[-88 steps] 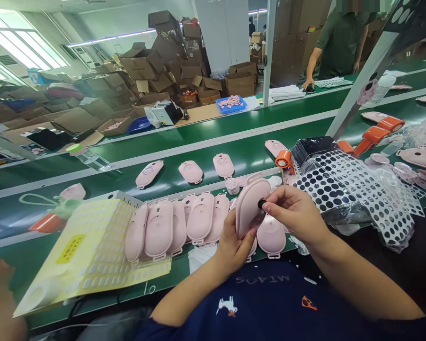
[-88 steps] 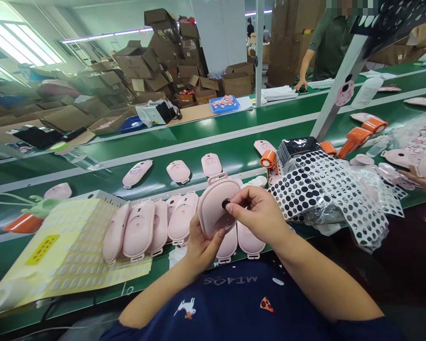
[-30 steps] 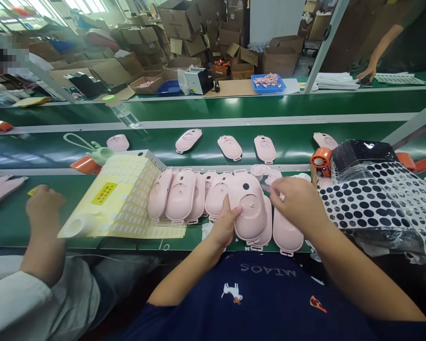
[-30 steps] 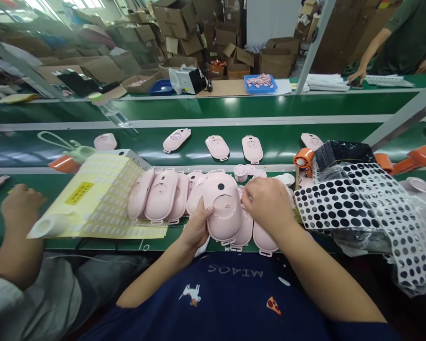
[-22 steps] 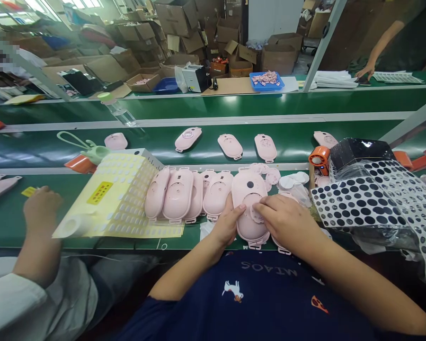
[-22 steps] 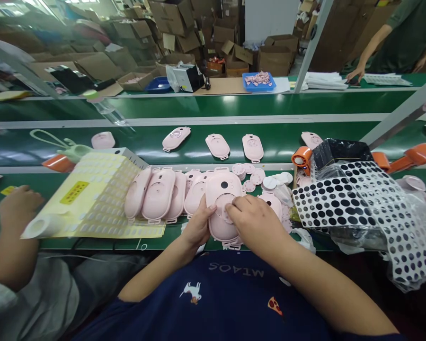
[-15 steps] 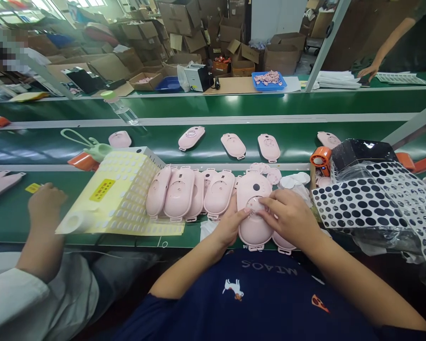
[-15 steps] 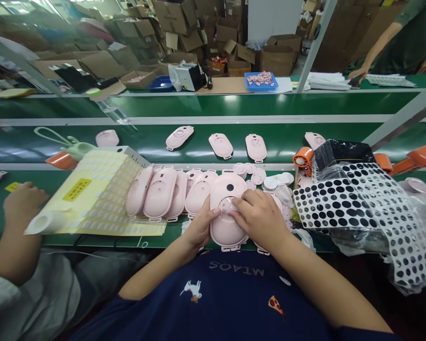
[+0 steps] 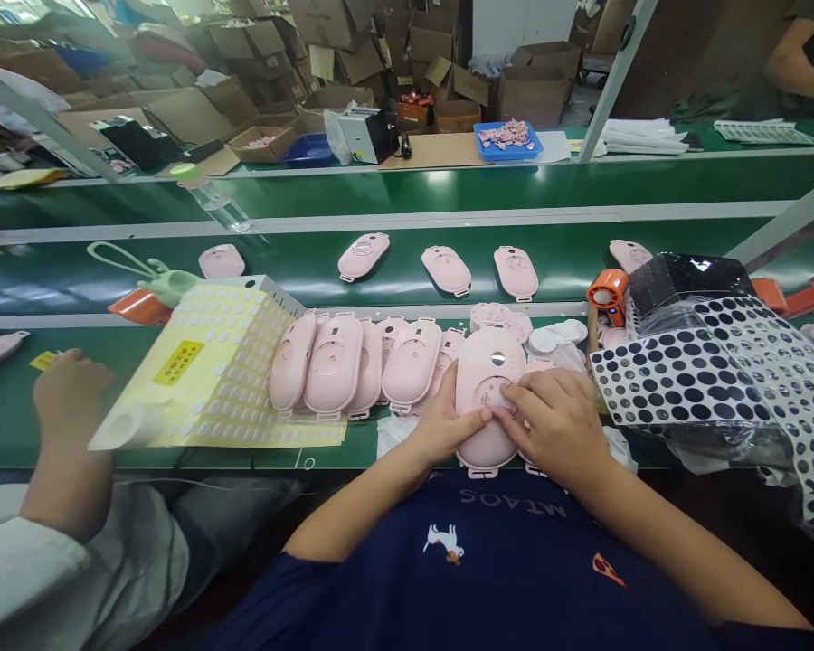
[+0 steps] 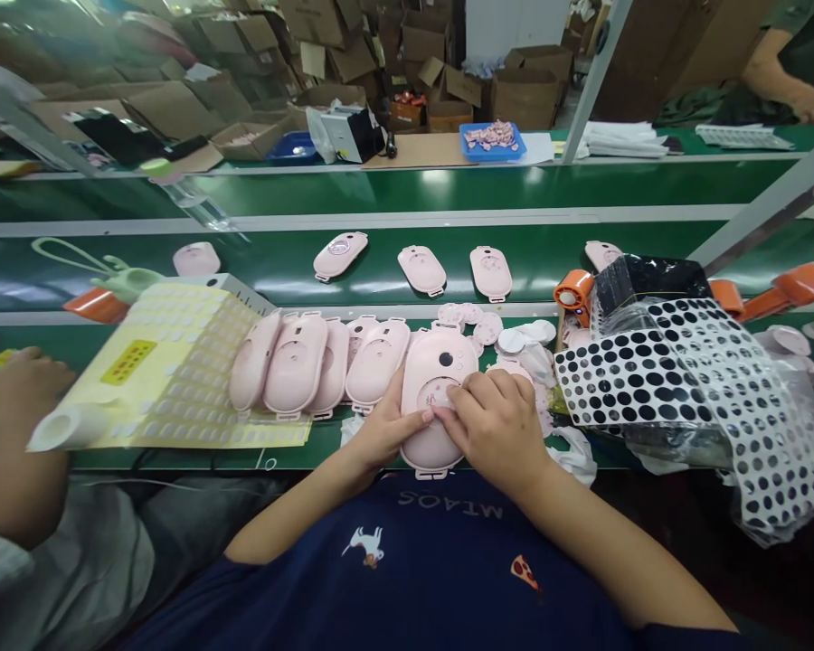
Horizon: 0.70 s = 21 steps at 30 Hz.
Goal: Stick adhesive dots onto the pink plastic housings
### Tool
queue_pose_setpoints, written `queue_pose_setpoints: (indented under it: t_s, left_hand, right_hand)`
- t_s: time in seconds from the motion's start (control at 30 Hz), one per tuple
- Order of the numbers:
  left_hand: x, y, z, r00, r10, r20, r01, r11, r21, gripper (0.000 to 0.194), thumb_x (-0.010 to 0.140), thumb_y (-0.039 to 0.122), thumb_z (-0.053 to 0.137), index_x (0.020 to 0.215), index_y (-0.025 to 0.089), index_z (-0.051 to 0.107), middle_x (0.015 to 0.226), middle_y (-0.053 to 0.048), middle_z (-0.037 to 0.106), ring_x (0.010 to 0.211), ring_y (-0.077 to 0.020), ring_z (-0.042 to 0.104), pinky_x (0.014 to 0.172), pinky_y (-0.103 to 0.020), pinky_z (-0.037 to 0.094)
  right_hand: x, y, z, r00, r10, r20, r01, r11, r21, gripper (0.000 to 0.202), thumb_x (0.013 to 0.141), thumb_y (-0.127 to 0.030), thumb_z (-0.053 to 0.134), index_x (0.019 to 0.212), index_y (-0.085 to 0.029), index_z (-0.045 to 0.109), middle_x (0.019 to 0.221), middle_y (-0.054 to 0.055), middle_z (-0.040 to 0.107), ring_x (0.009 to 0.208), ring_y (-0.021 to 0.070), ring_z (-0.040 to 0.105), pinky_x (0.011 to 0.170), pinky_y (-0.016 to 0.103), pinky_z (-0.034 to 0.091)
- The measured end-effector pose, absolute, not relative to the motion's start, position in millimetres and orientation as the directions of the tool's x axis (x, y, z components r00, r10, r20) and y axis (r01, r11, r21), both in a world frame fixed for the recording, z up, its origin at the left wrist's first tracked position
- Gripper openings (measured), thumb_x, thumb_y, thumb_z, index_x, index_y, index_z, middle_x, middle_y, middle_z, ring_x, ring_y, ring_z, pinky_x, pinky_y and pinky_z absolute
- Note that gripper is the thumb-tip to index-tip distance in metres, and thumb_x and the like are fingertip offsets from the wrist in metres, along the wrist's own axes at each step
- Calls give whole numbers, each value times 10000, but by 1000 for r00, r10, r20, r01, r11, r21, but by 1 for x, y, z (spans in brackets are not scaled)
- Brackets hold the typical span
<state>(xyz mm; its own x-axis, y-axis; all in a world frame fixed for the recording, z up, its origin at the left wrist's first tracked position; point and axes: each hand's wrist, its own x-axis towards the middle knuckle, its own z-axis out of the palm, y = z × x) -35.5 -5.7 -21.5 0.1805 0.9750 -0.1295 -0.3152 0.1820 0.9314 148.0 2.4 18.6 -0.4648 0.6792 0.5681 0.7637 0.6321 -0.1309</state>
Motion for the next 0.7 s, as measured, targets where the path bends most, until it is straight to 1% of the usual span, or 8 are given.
queue_pose_setpoints:
  t_s: [0.1, 0.13, 0.27, 0.37, 0.5, 0.57, 0.63, 0.7]
  left_hand:
    - [-34, -5, -22, 210, 964, -161, -324, 224, 919, 848, 699, 412, 867, 1428, 197, 493, 1415, -160, 596, 1331, -377, 544, 1122, -505, 437]
    - [-34, -4, -22, 223, 959, -174, -328, 242, 913, 833, 695, 412, 864, 1416, 195, 506, 1394, -158, 612, 1309, -382, 559, 1100, -509, 454]
    - [-36, -1, -22, 203, 955, -214, -335, 273, 902, 809, 692, 385, 844, 1411, 203, 522, 1283, -140, 680, 1206, -375, 621, 1017, -494, 509]
    - [-38, 1, -22, 165, 966, -201, -312, 244, 918, 856, 679, 364, 851, 1439, 192, 496, 1264, -142, 688, 1235, -375, 605, 1061, -493, 478]
    - [-38, 0, -22, 163, 970, -181, -278, 221, 935, 852, 690, 358, 844, 1446, 189, 490, 1302, -143, 670, 1286, -383, 571, 1107, -508, 438]
    - [-39, -2, -21, 161, 968, -191, -273, 229, 934, 789, 686, 335, 834, 1403, 186, 538, 1325, -141, 660, 1287, -389, 568, 1106, -509, 438]
    - [-43, -2, -20, 176, 962, -210, -286, 254, 924, 730, 667, 308, 822, 1347, 181, 586, 1321, -140, 664, 1277, -394, 575, 1090, -508, 451]
    - [-54, 7, -17, 175, 962, -212, -303, 257, 917, 724, 643, 302, 812, 1325, 181, 599, 1287, -136, 681, 1258, -395, 589, 1063, -505, 475]
  right_hand:
    - [150, 3, 15, -477, 649, 593, 742, 659, -125, 247, 981, -372, 615, 825, -218, 728, 849, 51, 706, 857, 218, 542, 820, 380, 339]
    - [151, 5, 14, -483, 644, 593, 735, 667, -126, 247, 979, -381, 618, 822, -224, 729, 866, 48, 712, 870, 218, 546, 832, 381, 339]
    - [158, 11, 12, -523, 622, 583, 692, 709, -135, 197, 971, -402, 630, 980, -255, 761, 958, 36, 737, 936, 221, 570, 891, 400, 321]
    - [162, 12, 10, -537, 607, 586, 662, 734, -154, 165, 981, -342, 618, 1023, -265, 757, 986, 21, 748, 959, 209, 586, 915, 393, 318]
    - [161, 10, 10, -557, 555, 618, 595, 785, -169, 157, 985, -235, 589, 966, -257, 744, 947, 11, 754, 935, 193, 606, 900, 390, 343]
    - [164, 11, 12, -528, 570, 629, 556, 792, -251, 171, 983, -220, 576, 903, -256, 723, 904, 9, 742, 896, 188, 619, 892, 396, 366]
    - [172, 13, 15, -462, 625, 629, 477, 773, -418, 162, 978, -231, 564, 873, -253, 685, 864, 18, 714, 850, 191, 630, 857, 393, 421]
    - [185, 14, 16, -369, 694, 617, 385, 719, -578, 129, 972, -242, 561, 878, -256, 648, 835, 27, 679, 814, 198, 640, 792, 377, 482]
